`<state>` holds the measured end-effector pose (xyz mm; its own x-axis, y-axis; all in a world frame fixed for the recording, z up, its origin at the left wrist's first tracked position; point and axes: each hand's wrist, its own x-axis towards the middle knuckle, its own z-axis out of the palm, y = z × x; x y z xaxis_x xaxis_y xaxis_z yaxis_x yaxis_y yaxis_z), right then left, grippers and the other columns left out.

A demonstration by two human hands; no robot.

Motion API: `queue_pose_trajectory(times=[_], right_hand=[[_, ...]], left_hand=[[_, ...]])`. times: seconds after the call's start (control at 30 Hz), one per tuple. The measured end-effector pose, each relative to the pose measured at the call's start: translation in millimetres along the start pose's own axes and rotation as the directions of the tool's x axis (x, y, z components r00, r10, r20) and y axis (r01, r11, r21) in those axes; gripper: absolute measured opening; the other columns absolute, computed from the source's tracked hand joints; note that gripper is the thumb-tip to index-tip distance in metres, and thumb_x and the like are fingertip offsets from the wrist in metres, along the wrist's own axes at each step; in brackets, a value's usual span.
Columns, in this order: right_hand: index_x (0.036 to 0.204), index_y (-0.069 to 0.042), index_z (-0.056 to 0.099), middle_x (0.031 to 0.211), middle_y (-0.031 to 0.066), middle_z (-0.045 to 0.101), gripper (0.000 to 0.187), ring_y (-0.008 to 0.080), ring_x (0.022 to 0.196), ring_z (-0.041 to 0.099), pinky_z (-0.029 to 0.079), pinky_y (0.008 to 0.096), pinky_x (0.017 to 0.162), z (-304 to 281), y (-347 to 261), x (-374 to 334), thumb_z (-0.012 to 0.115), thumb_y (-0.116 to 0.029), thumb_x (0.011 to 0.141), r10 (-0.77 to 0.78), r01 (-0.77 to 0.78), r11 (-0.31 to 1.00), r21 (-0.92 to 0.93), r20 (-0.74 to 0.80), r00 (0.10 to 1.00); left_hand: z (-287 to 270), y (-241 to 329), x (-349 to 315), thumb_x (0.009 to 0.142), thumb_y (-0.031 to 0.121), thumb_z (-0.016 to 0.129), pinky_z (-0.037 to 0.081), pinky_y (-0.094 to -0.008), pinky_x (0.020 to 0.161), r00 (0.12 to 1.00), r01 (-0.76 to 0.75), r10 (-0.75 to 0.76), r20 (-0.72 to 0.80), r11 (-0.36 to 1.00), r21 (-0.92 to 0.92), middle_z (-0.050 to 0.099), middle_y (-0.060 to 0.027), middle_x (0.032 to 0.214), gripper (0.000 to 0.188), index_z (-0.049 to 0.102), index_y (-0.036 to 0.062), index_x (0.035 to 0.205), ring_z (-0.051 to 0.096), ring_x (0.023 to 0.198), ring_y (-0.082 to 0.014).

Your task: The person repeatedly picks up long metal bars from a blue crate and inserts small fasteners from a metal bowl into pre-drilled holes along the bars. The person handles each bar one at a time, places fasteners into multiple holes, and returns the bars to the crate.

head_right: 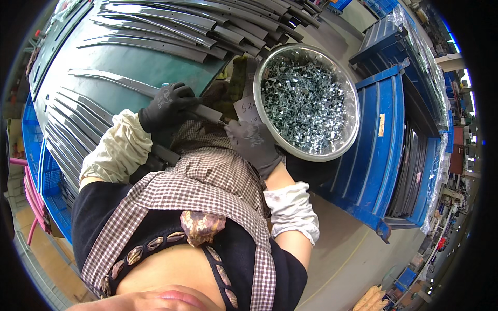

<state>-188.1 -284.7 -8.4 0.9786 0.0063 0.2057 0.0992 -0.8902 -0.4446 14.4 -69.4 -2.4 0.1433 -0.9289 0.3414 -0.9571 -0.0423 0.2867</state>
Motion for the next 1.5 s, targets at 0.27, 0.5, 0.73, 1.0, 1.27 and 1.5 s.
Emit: queue_pose_trajectory(times=[0.27, 0.5, 0.73, 1.0, 1.27, 1.5], right_hand=[[0.085, -0.008, 0.062, 0.063, 0.0119, 0.060, 0.019, 0.0298, 0.055, 0.062, 0.049, 0.0397, 0.051, -16.7, 4.8, -6.9, 0.065, -0.025, 0.094, -0.173, 0.169, 0.984, -0.060, -0.054, 0.984], [0.098, -0.007, 0.069, 0.079, 0.0121, 0.069, 0.024, 0.0300, 0.069, 0.067, 0.052, 0.0412, 0.062, -48.6, 67.0, -39.9, 0.065, -0.031, 0.095, 0.262, -0.266, 0.964, -0.020, -0.108, 0.959], [0.136, -0.009, 0.056, 0.118, 0.0204, 0.066, 0.059, 0.0367, 0.110, 0.064, 0.052, 0.0442, 0.090, -44.1, 145.1, -37.6, 0.074, -0.036, 0.087, 0.452, -0.472, 0.877, -0.086, -0.183, 0.873], [0.138, -0.011, 0.053, 0.112, 0.0231, 0.068, 0.065, 0.0416, 0.105, 0.066, 0.052, 0.0482, 0.089, -26.6, 171.4, -23.1, 0.076, -0.038, 0.083, 0.540, -0.547, 0.819, -0.170, -0.094, 0.837], [0.118, -0.005, 0.065, 0.097, 0.0183, 0.072, 0.030, 0.0357, 0.088, 0.070, 0.054, 0.0438, 0.078, -26.2, 178.6, -30.2, 0.061, -0.022, 0.094, 0.564, -0.615, 0.771, -0.167, -0.270, 0.781], [0.114, 0.003, 0.065, 0.078, 0.0107, 0.066, 0.028, 0.0160, 0.065, 0.061, 0.050, 0.0331, 0.062, -63.4, 140.2, -25.8, 0.069, -0.012, 0.091, 0.634, -0.602, 0.771, 0.208, -0.327, 0.700]], left_hand=[[-5.3, -5.6, -3.4, 0.070, 0.031, 0.083, 0.052, -0.0411, 0.068, 0.999, 0.010, -0.007, 0.044, 0.998, -0.057, 0.062, -0.0058, 0.089, 0.037, 0.073, 0.0132, 0.101, 0.062, 0.086, -0.0285], [-14.7, -17.4, -23.1, 0.073, 0.021, 0.082, 0.053, -0.0393, 0.078, 0.989, 0.149, -0.140, 0.053, 0.956, -0.253, 0.066, -0.0084, 0.092, 0.031, 0.074, 0.0114, 0.102, 0.064, 0.086, -0.0296], [-63.7, -38.4, -84.1, 0.090, 0.021, 0.072, 0.053, -0.0350, 0.081, 0.682, 0.729, -0.553, 0.478, 0.464, -0.504, 0.071, -0.0098, 0.089, 0.023, 0.073, 0.0057, 0.106, 0.066, 0.085, -0.0174], [-45.3, -83.8, -26.5, 0.089, 0.023, 0.071, 0.051, -0.0410, 0.092, 0.861, 0.477, -0.445, -0.245, 0.874, 0.090, 0.068, -0.0133, 0.117, 0.034, 0.067, 0.0074, 0.119, 0.066, 0.104, -0.0319], [-0.9, -97.5, 14.5, 0.073, 0.023, 0.076, 0.050, -0.0457, 0.090, 0.958, 0.246, -0.199, -0.209, 0.942, 0.229, 0.064, -0.0104, 0.106, 0.042, 0.070, 0.0161, 0.114, 0.062, 0.104, -0.0356], [11.6, -31.8, 14.9, 0.070, 0.022, 0.077, 0.049, -0.0444, 0.081, 0.990, 0.058, -0.054, -0.130, 0.998, 0.028, 0.061, -0.0072, 0.097, 0.032, 0.070, 0.0135, 0.100, 0.061, 0.092, -0.0319]])
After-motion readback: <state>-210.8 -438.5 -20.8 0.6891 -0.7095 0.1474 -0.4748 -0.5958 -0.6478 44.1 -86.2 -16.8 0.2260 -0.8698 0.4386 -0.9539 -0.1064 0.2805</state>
